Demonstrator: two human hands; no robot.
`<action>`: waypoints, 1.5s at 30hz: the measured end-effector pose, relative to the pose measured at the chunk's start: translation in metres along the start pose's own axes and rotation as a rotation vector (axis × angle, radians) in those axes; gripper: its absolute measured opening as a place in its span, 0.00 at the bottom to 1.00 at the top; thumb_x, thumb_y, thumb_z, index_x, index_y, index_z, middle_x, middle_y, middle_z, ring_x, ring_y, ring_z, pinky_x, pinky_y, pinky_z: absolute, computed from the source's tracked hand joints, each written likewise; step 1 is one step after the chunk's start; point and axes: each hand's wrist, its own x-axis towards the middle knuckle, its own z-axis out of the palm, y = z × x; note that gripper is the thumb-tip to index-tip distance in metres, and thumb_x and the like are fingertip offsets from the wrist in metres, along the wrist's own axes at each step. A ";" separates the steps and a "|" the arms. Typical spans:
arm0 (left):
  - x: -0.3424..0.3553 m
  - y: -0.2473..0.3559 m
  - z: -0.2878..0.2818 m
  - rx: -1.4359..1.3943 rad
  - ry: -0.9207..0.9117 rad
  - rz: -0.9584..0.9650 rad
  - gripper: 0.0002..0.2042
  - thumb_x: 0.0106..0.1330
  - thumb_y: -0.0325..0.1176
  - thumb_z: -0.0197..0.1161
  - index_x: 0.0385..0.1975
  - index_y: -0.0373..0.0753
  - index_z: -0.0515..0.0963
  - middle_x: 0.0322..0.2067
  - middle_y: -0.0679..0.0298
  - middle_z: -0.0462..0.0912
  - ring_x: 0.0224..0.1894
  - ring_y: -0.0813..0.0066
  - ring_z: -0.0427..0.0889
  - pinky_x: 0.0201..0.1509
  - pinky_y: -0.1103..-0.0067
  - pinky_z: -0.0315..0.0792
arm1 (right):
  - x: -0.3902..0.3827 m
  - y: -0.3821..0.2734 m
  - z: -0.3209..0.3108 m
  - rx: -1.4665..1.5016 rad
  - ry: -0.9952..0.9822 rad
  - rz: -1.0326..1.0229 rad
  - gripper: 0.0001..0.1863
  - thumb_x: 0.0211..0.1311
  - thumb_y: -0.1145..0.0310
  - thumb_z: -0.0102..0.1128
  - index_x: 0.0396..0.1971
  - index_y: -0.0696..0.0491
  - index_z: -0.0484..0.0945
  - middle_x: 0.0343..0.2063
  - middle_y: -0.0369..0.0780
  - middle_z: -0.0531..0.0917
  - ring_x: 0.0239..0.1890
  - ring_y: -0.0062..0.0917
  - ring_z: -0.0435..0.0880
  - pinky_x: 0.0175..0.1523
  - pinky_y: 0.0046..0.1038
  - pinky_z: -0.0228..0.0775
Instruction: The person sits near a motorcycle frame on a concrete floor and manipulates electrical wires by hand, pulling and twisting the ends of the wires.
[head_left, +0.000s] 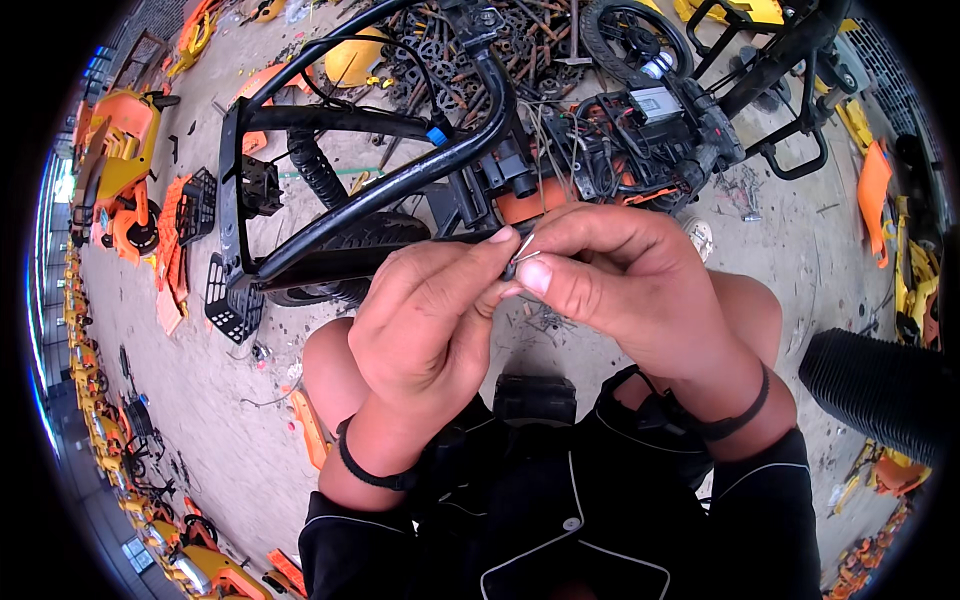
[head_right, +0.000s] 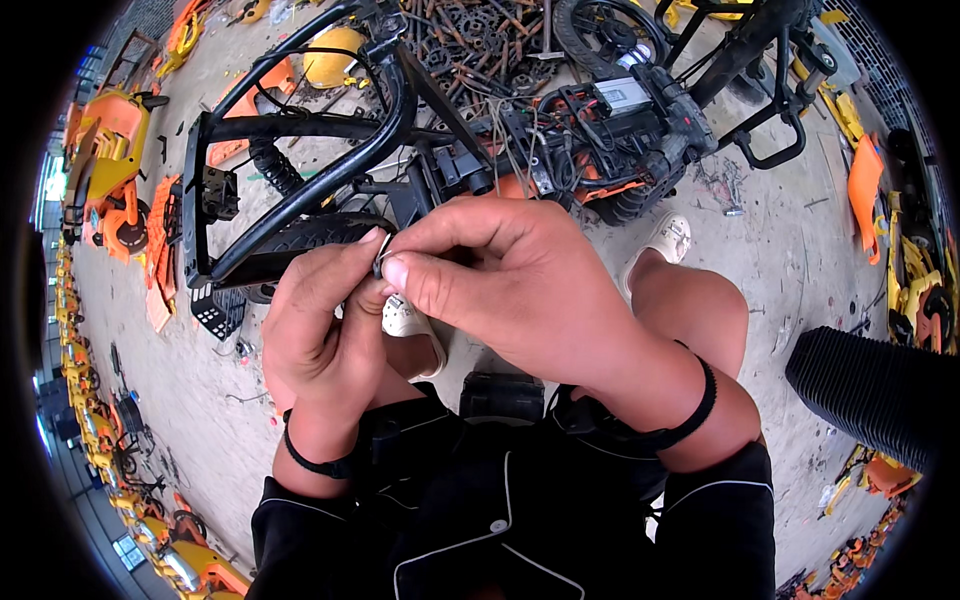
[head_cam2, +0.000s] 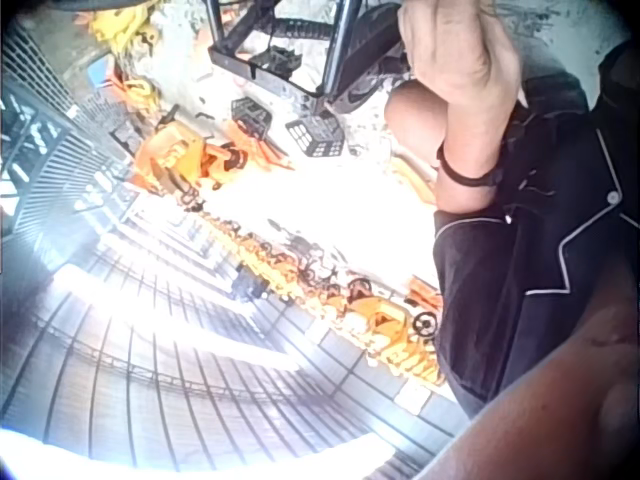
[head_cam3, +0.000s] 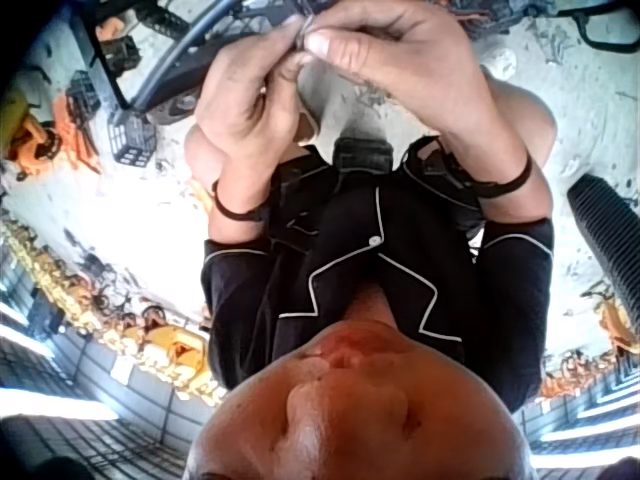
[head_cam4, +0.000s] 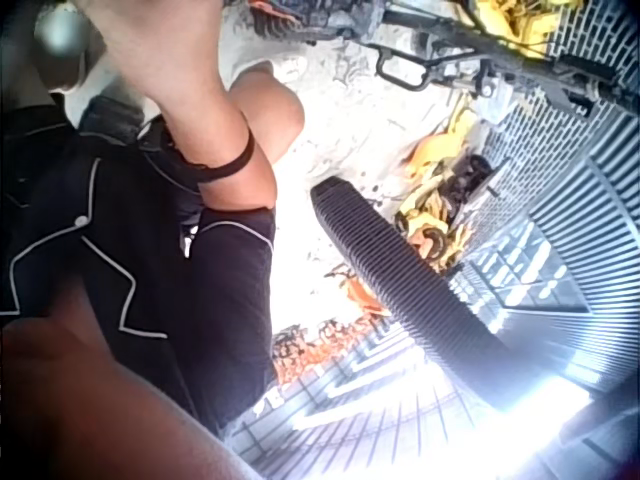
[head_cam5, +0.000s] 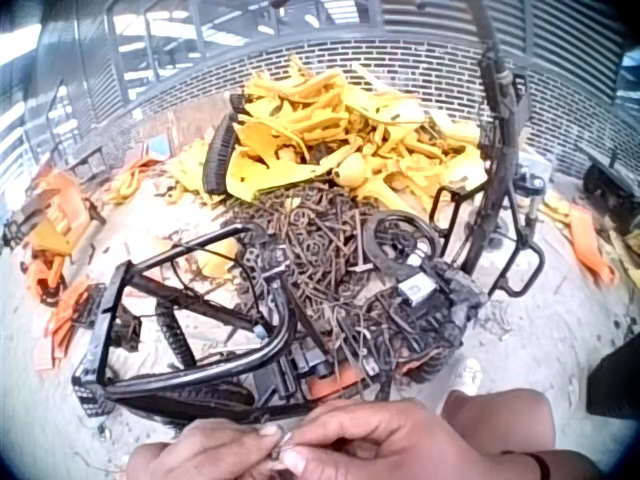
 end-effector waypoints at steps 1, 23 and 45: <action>0.000 -0.001 0.000 0.010 -0.001 0.009 0.16 0.53 0.20 0.73 0.43 0.34 0.83 0.36 0.59 0.87 0.32 0.68 0.84 0.37 0.76 0.77 | 0.000 0.000 0.000 -0.012 0.000 0.005 0.07 0.67 0.75 0.63 0.40 0.62 0.83 0.33 0.38 0.87 0.36 0.15 0.83 0.39 0.16 0.75; -0.001 -0.002 -0.001 0.136 -0.019 0.046 0.22 0.45 0.16 0.68 0.45 0.35 0.85 0.29 0.63 0.81 0.29 0.70 0.80 0.33 0.76 0.73 | 0.002 -0.004 0.003 -0.064 0.059 0.168 0.09 0.67 0.72 0.64 0.39 0.63 0.83 0.29 0.35 0.85 0.32 0.12 0.80 0.36 0.16 0.72; -0.005 0.003 0.002 0.248 -0.048 0.010 0.23 0.46 0.19 0.72 0.47 0.34 0.84 0.26 0.63 0.79 0.27 0.68 0.78 0.32 0.75 0.73 | 0.003 0.013 0.005 -0.013 0.102 0.095 0.08 0.66 0.72 0.64 0.39 0.63 0.83 0.29 0.34 0.85 0.31 0.11 0.80 0.35 0.16 0.72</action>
